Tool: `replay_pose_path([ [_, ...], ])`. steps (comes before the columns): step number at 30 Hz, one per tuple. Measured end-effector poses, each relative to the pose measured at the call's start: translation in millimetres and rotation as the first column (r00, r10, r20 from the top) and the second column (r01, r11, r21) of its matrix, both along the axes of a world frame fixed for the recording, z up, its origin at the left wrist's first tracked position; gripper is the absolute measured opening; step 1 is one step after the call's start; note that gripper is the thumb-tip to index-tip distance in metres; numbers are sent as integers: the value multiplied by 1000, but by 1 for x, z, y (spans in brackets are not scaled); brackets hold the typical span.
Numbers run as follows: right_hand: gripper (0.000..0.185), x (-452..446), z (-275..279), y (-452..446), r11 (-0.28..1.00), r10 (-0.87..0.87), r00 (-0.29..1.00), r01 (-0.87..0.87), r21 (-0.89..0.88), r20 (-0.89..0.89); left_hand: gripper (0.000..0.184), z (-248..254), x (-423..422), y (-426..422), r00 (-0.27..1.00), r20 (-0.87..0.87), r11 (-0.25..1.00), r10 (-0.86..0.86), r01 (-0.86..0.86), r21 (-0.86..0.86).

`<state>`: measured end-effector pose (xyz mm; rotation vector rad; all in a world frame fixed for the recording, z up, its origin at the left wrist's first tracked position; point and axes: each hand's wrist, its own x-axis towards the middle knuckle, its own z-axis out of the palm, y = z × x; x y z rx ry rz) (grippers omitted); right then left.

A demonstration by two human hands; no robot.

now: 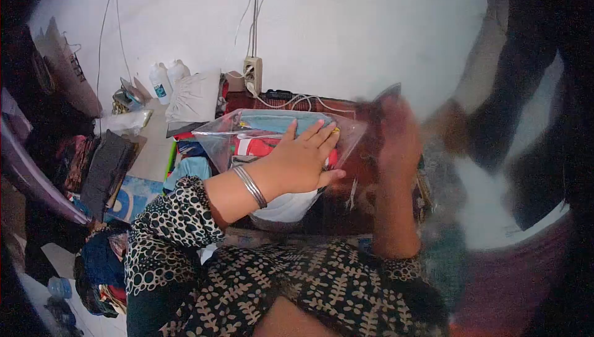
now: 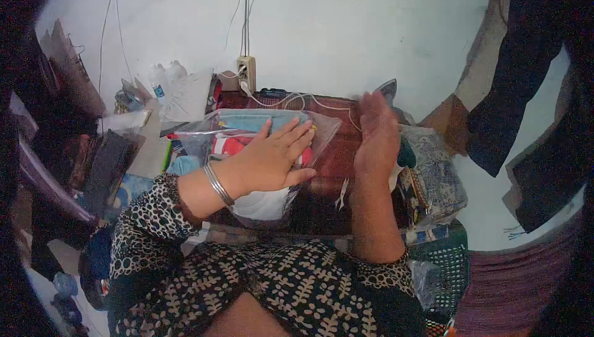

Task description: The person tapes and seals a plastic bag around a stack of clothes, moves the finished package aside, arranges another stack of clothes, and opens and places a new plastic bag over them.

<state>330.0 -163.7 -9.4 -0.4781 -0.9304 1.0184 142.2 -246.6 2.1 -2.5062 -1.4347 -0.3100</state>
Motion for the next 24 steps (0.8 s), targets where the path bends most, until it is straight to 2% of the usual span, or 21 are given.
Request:
replay_pose_path([
  [1, 55, -4, -12, 4, 1000, 4, 1000, -4, -1, 4, 72, -1, 0, 2, 1000, 4, 1000, 4, -4, -1],
  [3, 45, -21, -37, 5, 990, 141, 975, -140, 22, -171, 71, 1, 2, 11, 999, 26, 999, -31, 32, -22],
  [4, 52, -27, -42, -13, 966, 234, 967, -243, -86, -103, 71, 4, 2, 14, 999, 30, 999, -31, 31, -18],
  [6, 59, -53, -45, -42, 923, 330, 943, -331, -197, -40, 69, 16, 1, 19, 979, 203, 969, -19, 68, -239],
  [7, 67, -66, -61, -38, 944, 329, 944, -328, -20, 18, 69, 21, -1, 22, 978, 206, 969, -19, 68, -237],
  [8, 76, -73, -67, -37, 933, 318, 946, -325, 153, 69, 69, 26, -4, 25, 879, 476, 933, -21, 188, -307],
  [9, 76, -74, -70, -31, 934, 319, 946, -325, 148, 62, 69, 29, -8, 28, 711, 704, 885, 14, 319, -340],
  [10, 80, -75, -70, -24, 916, 350, 926, -370, 153, 143, 69, 30, -12, 29, 489, 868, 830, 81, 450, -330],
  [11, 85, -75, -70, -20, 897, 377, 899, -415, 155, 223, 69, 29, -16, 30, 497, 864, 827, 85, 449, -339],
  [12, 80, -71, -75, -14, 806, 548, 813, -576, 137, 197, 69, 28, -22, 31, 394, 916, 838, 78, 471, -274],
  [13, 80, -70, -76, -12, 810, 543, 818, -570, 139, 192, 69, 28, -29, 30, 285, 956, 849, 67, 487, -205],
  [14, 77, -70, -72, -12, 875, 381, 855, -456, 162, 352, 67, 32, -39, 26, 343, 938, 865, 40, 458, -204],
  [15, 75, -67, -68, -12, 901, 291, 856, -396, 180, 427, 67, 39, -43, 17, 346, 938, 862, 40, 462, -207],
  [16, 74, -65, -64, -13, 921, 198, 846, -333, 201, 495, 64, 46, -45, 5, 473, 880, 921, 42, 324, -218],
  [17, 65, -59, -61, -12, 931, 30, 764, -257, 261, 645, 62, 49, -46, -4, 590, 805, 962, 62, 180, -206],
  [18, 56, -54, -58, -12, 923, -140, 637, -193, 333, 758, 62, 46, -48, -7, 590, 805, 961, 62, 184, -209],
  [20, 54, -50, -56, -15, 913, -178, 584, -203, 354, 792, 55, 40, -49, -11, 763, 638, 991, -103, 136, -3],
  [21, 52, -49, -54, -16, 900, -218, 531, -216, 380, 819, 55, 37, -49, -12, 761, 640, 990, -108, 140, 1],
  [23, 52, -46, -47, -21, 891, -232, 521, -226, 395, 822, 54, 33, -46, -14, 964, 256, 993, -77, 53, 101],
  [24, 53, -44, -43, -24, 882, -240, 513, -239, 406, 824, 54, 30, -46, -15, 963, 258, 993, -83, 58, 104],
])
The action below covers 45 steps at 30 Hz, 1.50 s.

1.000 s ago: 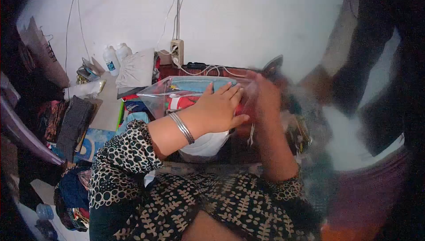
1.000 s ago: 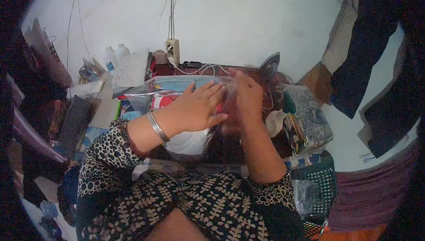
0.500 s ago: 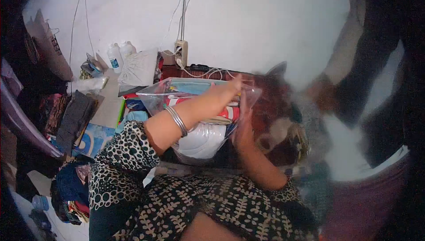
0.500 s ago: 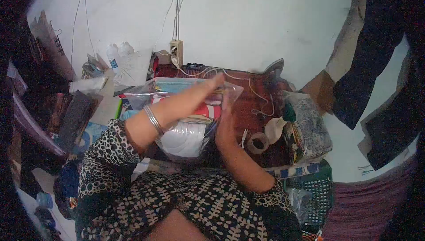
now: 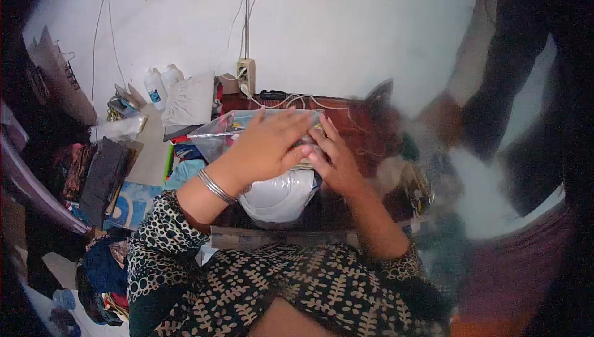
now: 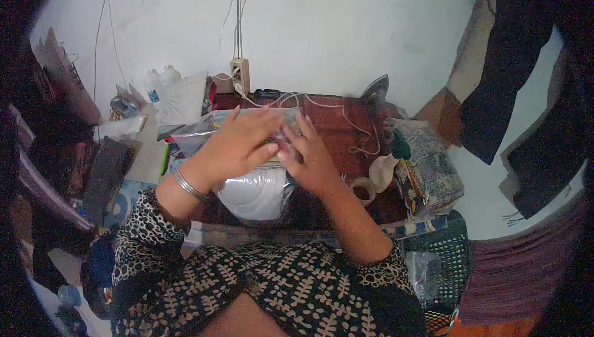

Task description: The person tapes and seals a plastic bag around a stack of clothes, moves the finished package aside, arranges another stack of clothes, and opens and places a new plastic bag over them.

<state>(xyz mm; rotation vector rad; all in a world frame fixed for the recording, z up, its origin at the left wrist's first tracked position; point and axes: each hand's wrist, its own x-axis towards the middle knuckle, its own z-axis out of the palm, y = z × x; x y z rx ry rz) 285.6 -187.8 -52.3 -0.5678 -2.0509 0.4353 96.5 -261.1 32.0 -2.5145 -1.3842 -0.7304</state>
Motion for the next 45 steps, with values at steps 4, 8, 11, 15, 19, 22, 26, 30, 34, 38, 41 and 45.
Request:
replay_pose_path([
  [4, 60, 9, 8, -5, 996, -39, 992, 29, 81, 121, 53, -13, 0, -4, 965, -254, 998, 60, -61, 6],
  [8, 60, 17, 24, -28, 988, -151, 955, 147, 37, 255, 53, -19, 2, -7, 950, -289, 992, 120, -102, 75],
  [11, 50, 15, 50, -58, 942, -305, 868, 336, -11, 392, 54, -19, 2, -7, 945, -297, 989, 139, -115, 95],
  [15, 35, 7, 60, -75, 900, -322, 736, 434, -50, 595, 53, -16, 4, -11, 934, -323, 987, 151, -125, 99],
  [19, 39, 27, 43, -85, 946, -291, 859, 323, -4, 422, 51, -17, 1, -10, 941, -295, 985, 167, -147, 88],
  [22, 43, 80, 31, -99, 929, 2, 975, 79, -360, 220, 50, -16, 1, -10, 934, -310, 978, 177, -132, 160],
  [26, 29, 213, -9, -87, 584, -448, 887, 382, -716, 107, 47, -10, 7, -13, 960, -248, 988, 126, -98, 123],
  [30, 22, 337, -110, -120, 283, -953, 255, 566, -774, -162, 45, -2, 10, -19, 924, -333, 978, 188, -144, 153],
  [34, 36, 337, -254, -132, 131, -989, 101, 266, -955, -107, 45, 8, -18, -38, 835, -443, 942, 327, -254, 217],
  [38, 47, 303, -286, -141, -47, -933, 236, 669, -742, 272, 46, 8, -25, -40, 797, -496, 934, 345, -241, 262],
  [41, 50, 300, -281, -129, -278, -903, 72, 653, -705, 423, 47, 11, -25, -41, 769, -515, 924, 379, -287, 251],
  [45, 54, 278, -258, -126, -147, -936, 280, 245, -958, 215, 49, 9, -23, -41, 788, -480, 923, 385, -322, 211],
])
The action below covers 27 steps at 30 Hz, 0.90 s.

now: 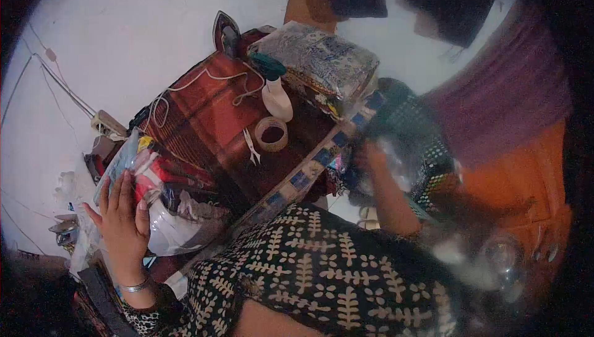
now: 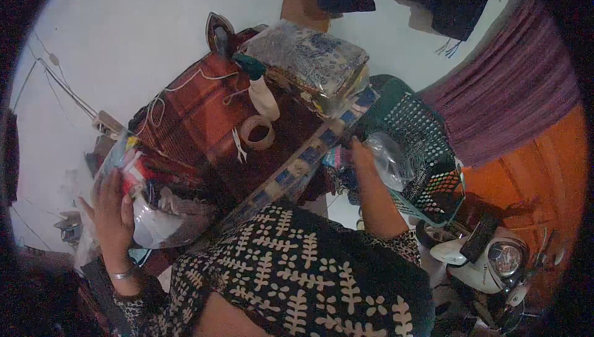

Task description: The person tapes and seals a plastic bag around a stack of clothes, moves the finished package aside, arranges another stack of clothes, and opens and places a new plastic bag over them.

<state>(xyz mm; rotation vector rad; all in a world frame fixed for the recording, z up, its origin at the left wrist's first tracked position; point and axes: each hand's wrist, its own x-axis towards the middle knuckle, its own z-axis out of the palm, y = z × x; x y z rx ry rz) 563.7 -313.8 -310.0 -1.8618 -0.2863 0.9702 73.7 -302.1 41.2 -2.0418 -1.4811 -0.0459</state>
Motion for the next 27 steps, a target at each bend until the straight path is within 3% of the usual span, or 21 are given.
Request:
replay_pose_path([
  [1, 57, -9, 3, 2, 995, -33, 861, 75, 62, -508, 50, 0, -1, 0, 1000, 23, 1000, 13, -12, -6],
  [2, 57, -15, 3, 6, 995, -37, 861, 79, 62, -507, 50, 0, -1, 1, 1000, 24, 1000, 9, -9, -6],
  [4, 62, -20, -9, 16, 950, -49, 618, 272, 155, -784, 52, -2, -2, 2, 998, 54, 1000, -8, 8, -6],
  [5, 62, -11, -34, 21, 950, -50, 621, 271, 154, -782, 52, -3, -2, 2, 998, 58, 1000, -7, 8, -8],
  [6, 60, 3, -72, 29, 915, 99, 725, 204, 349, -682, 52, -4, -3, 3, 998, 64, 1000, -2, 3, -10],
  [8, 58, 5, -68, 36, 845, 236, 804, 109, 524, -547, 52, -5, -4, 2, 998, 66, 1000, 9, -8, -11],
  [11, 55, 7, -49, 37, 887, 117, 708, 241, 394, -697, 53, -7, -6, 3, 994, 103, 999, 27, -23, -39],
  [13, 49, 2, -47, 36, 893, -142, 772, 370, 256, -619, 52, -8, -7, 5, 993, 117, 999, 25, -20, -43],
  [16, 36, 18, -97, 45, 844, -209, 834, 418, 337, -512, 52, -7, -6, 4, 991, 129, 999, 16, -11, -34],
  [17, 36, 18, -86, 43, 845, -209, 834, 417, 335, -510, 52, -8, -7, 4, 991, 130, 999, 17, -12, -37],
  [18, 29, 16, -62, 39, 970, -177, 982, 162, 182, 70, 52, -9, -8, 4, 992, 125, 999, 12, -8, -33],
  [19, 25, 9, -33, 34, 997, -68, 934, 52, 54, 351, 52, -9, -9, 4, 993, 121, 1000, 8, -4, -27],
  [20, 22, 1, -4, 29, 994, 49, 801, 20, -108, 597, 52, -8, -8, 4, 992, 123, 1000, 9, -5, -28],
  [22, 19, -21, 49, 18, 974, -227, 754, 174, 145, 617, 51, -5, -3, 1, 990, 143, 999, 9, -4, -35],
  [26, 18, -4, 107, 4, 966, -205, 787, 67, 250, 581, 50, -3, -2, 0, 968, 250, 997, 29, -9, -79],
  [27, 16, -3, 138, -2, 961, -78, 808, -94, 259, 584, 49, -3, -3, 1, 967, 255, 996, 13, 10, -90],
])
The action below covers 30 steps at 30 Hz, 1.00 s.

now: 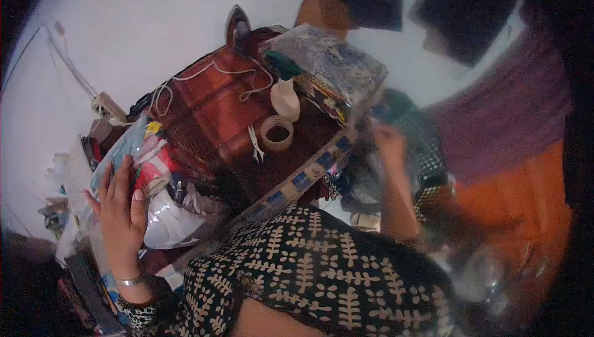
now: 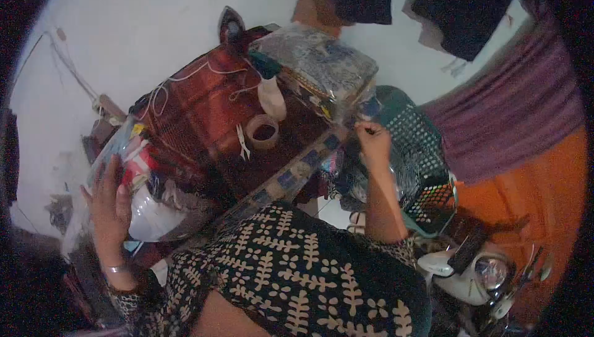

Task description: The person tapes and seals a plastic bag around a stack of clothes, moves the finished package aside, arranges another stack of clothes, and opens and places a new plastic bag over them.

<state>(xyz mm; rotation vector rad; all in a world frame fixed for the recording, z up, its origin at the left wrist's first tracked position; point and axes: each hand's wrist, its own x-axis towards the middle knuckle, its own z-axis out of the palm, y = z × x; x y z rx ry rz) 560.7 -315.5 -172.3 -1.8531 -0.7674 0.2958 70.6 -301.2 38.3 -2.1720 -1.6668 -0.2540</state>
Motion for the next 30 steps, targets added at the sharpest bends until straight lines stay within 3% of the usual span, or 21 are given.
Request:
replay_pose_path([
  [3, 15, -14, 88, 1, 918, 395, 919, -395, -39, -18, 49, 1, -7, 2, 998, 60, 999, -2, 4, -35],
  [5, 17, -54, 160, 10, 741, 641, 749, -661, -121, -166, 51, 3, -13, 5, 988, 145, 997, -44, 54, -61],
  [6, 17, -76, 182, 20, 692, 699, 701, -713, -115, -141, 53, 2, -16, 6, 980, 187, 995, -61, 73, -60],
  [8, 16, -120, 212, 38, 224, 973, 229, -957, -186, -7, 60, -2, -23, 7, 979, 188, 992, -85, 100, -73],
  [9, 16, -145, 218, 49, 180, 984, 179, -965, -192, 21, 60, -1, -22, 6, 980, 197, 998, -40, 51, -46],
  [11, 15, -196, 229, 64, -365, 881, -399, -915, -173, 255, 63, -1, -13, 9, 935, 342, 982, -97, 146, -121],
  [15, 19, -257, 252, 93, -442, 845, -515, -824, -355, 142, 66, -10, -2, 24, 894, 414, 974, -173, 216, -60],
  [17, 15, -272, 255, 119, -313, 893, -431, -800, -512, 128, 67, -9, 7, 29, 890, 423, 970, -168, 226, -91],
  [21, 17, -291, 264, 154, -322, 858, -478, -786, -528, 187, 65, -14, 13, 32, 874, 451, 977, -182, 211, -15],
  [23, 20, -285, 269, 155, -178, 923, -336, -805, -566, 186, 64, -16, 18, 39, 862, 457, 965, -220, 260, -25],
  [30, 23, -283, 263, 160, -154, 933, -302, -825, -544, 194, 68, -4, 19, 28, 838, 505, 955, -206, 285, -84],
])
